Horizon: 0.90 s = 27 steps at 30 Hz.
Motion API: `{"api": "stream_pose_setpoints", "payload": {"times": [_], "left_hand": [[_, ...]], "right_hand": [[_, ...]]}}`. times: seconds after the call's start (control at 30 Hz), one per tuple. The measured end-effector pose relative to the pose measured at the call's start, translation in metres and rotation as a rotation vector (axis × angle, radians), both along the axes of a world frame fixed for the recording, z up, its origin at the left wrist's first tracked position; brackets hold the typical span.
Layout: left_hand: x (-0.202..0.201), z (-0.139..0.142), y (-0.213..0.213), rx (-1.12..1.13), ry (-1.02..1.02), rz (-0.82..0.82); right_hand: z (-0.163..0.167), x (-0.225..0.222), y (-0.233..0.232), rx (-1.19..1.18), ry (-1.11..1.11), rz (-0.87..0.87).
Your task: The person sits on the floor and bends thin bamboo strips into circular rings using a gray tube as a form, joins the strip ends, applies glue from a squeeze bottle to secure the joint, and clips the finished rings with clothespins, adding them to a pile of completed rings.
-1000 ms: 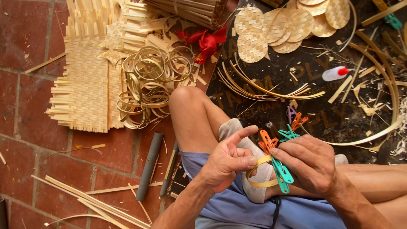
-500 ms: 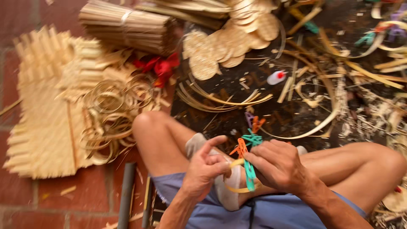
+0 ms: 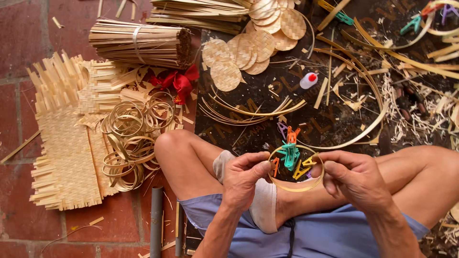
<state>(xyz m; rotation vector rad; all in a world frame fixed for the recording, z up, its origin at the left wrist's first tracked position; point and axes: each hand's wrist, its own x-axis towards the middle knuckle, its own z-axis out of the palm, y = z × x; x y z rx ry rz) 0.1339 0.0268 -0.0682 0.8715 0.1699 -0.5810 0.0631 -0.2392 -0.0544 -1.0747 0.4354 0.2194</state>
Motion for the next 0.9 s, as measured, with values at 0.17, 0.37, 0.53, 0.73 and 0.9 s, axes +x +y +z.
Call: {"api": "stream_pose_setpoints", "payload": {"times": [0.17, 0.37, 0.53, 0.73, 0.9], "left_hand": [[-0.013, -0.003, -0.009, -0.083, 0.179, -0.049], [-0.027, -0.005, -0.020, -0.077, 0.070, -0.100], [-0.025, -0.004, -0.041, 0.198, -0.005, -0.213], [-0.004, -0.005, -0.038, 0.739, -0.383, -0.219], [-0.008, -0.011, -0.044, 0.847, -0.382, -0.306]], "right_hand": [[-0.020, -0.030, 0.003, 0.168, -0.038, -0.140], [-0.018, -0.045, -0.004, 0.153, -0.043, -0.157], [-0.003, -0.073, -0.024, -0.282, -0.057, -0.266], [0.035, -0.138, -0.147, -1.059, -0.190, -0.936], [0.011, -0.166, -0.212, -1.258, -0.033, -0.944]]}}
